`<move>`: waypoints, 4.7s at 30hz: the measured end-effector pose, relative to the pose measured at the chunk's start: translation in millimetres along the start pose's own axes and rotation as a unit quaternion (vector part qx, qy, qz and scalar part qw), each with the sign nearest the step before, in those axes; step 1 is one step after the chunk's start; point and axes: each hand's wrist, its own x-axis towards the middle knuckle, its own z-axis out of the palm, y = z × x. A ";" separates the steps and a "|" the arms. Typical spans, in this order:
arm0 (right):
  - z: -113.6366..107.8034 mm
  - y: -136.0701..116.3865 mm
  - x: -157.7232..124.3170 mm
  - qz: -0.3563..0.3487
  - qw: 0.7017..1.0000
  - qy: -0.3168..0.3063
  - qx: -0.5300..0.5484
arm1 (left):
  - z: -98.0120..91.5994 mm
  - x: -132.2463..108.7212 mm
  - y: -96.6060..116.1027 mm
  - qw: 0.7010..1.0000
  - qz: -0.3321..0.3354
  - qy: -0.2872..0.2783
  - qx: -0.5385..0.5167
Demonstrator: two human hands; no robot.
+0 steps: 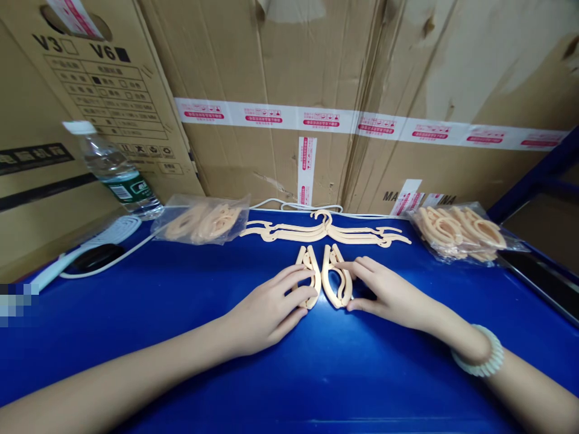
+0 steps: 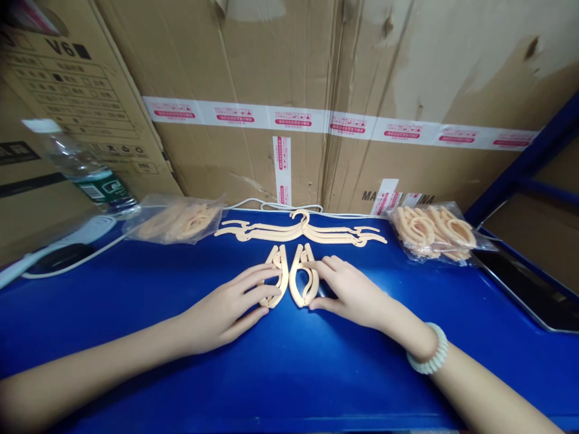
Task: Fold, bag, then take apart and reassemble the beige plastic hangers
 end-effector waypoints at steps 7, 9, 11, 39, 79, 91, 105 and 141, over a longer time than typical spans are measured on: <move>-3.7 -1.5 -0.8 0.002 1.000 -0.005 -0.002 | -0.3 0.5 1.0 1.000 0.004 -0.002 0.002; -4.0 -2.2 -0.4 0.002 1.000 -0.003 -0.003 | -0.3 0.6 1.0 1.000 0.006 0.004 -0.003; -4.1 -2.4 -0.2 0.003 1.000 -0.002 -0.003 | -0.3 0.5 0.8 1.000 0.006 0.008 -0.006; -12.0 -0.1 -0.9 0.021 0.999 -0.032 -0.007 | -5.2 0.9 -4.6 0.993 -0.040 0.014 -0.113; -10.7 3.9 -2.4 0.000 0.999 -0.040 -0.024 | 2.5 6.7 -33.0 0.874 -0.268 0.155 -0.375; -13.0 2.2 -1.7 -0.013 0.999 -0.016 -0.033 | 1.7 6.5 -32.8 0.875 -0.264 0.154 -0.374; -13.1 15.0 -0.9 -0.035 0.994 0.044 -0.093 | 1.4 6.1 -31.7 0.876 -0.263 0.156 -0.373; -15.4 73.5 0.5 0.022 0.979 0.144 -0.145 | 0.9 6.0 -31.2 0.873 -0.260 0.158 -0.382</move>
